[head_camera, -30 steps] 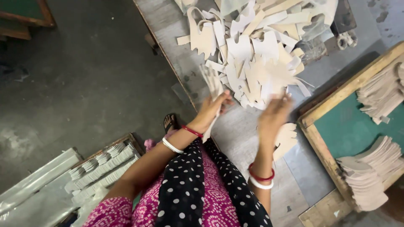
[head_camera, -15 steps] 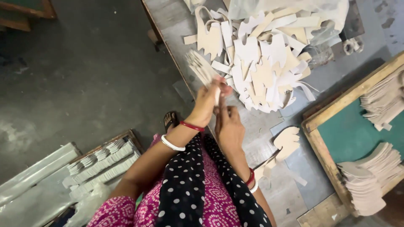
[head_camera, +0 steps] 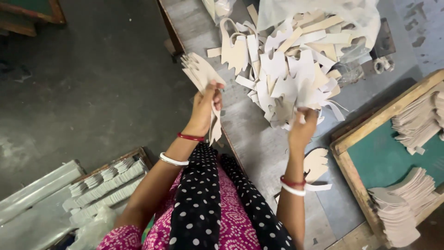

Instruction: The person sorts white, irregularly shaped material pieces from a large pile on a metal table. They pick up handfuls of pieces, separate them, and place them into a wooden tray on the right side of the table.

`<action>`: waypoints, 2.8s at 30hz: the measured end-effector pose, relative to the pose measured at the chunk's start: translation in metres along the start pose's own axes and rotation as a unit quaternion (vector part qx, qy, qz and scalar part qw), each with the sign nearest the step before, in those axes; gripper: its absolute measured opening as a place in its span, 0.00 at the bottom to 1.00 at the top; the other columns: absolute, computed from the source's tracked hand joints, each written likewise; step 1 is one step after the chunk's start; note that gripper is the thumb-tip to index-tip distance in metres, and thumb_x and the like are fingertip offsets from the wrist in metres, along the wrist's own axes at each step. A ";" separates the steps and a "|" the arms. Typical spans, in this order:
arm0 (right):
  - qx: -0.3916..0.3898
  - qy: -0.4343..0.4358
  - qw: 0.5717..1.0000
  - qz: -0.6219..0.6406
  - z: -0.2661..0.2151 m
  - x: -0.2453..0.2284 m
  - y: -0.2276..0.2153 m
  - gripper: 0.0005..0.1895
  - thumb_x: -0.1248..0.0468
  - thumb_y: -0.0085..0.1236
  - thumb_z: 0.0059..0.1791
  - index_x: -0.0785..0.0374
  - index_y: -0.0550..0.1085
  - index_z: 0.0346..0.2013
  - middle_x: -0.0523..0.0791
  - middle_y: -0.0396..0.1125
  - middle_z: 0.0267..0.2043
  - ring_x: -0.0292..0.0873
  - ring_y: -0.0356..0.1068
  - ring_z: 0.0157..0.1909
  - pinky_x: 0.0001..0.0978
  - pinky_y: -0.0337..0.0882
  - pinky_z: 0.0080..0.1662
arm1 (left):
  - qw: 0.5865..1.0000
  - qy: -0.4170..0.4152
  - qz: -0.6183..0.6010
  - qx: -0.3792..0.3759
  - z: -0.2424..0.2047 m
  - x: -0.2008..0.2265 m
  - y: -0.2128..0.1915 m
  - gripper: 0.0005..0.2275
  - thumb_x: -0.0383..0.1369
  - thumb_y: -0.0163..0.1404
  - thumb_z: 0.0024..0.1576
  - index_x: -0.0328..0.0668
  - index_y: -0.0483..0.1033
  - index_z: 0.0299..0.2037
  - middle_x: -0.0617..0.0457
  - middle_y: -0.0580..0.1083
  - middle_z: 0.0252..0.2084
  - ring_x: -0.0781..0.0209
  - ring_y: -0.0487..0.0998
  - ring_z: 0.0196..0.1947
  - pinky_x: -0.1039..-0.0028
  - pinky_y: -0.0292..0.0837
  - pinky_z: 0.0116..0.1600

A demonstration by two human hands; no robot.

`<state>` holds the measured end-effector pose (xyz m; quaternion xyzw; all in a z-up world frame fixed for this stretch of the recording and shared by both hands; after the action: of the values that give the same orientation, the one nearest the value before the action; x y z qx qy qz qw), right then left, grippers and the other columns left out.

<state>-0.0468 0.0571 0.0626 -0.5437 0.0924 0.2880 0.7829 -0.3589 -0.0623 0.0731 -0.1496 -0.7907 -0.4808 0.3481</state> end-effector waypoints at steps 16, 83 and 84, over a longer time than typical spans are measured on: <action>-0.199 -0.184 0.956 -0.114 -0.052 -0.197 -0.002 0.33 0.67 0.49 0.48 0.74 0.59 0.68 0.63 0.66 0.58 0.62 0.72 0.50 0.46 0.75 0.38 | 0.998 -0.026 0.038 -0.045 -0.016 -0.066 0.031 0.21 0.48 0.49 0.69 0.30 0.76 0.46 0.49 0.75 0.43 0.65 0.75 0.41 0.73 0.73 0.45; -0.175 0.339 0.815 0.436 -0.009 -0.141 -0.045 0.11 0.58 0.46 0.58 0.59 0.68 0.52 0.42 0.64 0.27 0.35 0.61 0.22 0.28 0.66 0.26 | 0.987 -0.140 0.037 -0.072 -0.016 0.030 -0.052 0.11 0.37 0.51 0.65 0.35 0.76 0.38 0.63 0.65 0.23 0.74 0.63 0.22 0.81 0.59 0.28; -0.127 0.349 0.795 0.480 -0.026 -0.128 -0.064 0.13 0.59 0.48 0.57 0.59 0.70 0.54 0.42 0.66 0.31 0.34 0.66 0.27 0.27 0.70 0.30 | 0.985 -0.139 0.054 -0.090 -0.009 0.027 -0.040 0.12 0.38 0.51 0.65 0.35 0.76 0.38 0.63 0.66 0.24 0.74 0.63 0.22 0.81 0.59 0.28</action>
<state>-0.1119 -0.0266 0.1627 -0.5880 0.5706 0.4267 0.3828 -0.3978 -0.0923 0.0679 -0.2886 -0.7755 -0.5051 0.2451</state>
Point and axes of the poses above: each hand's wrist, its own z-axis towards the middle knuckle, its own y-axis out of the palm, x = y × z, the point moved 1 cm from there along z, towards the middle knuckle
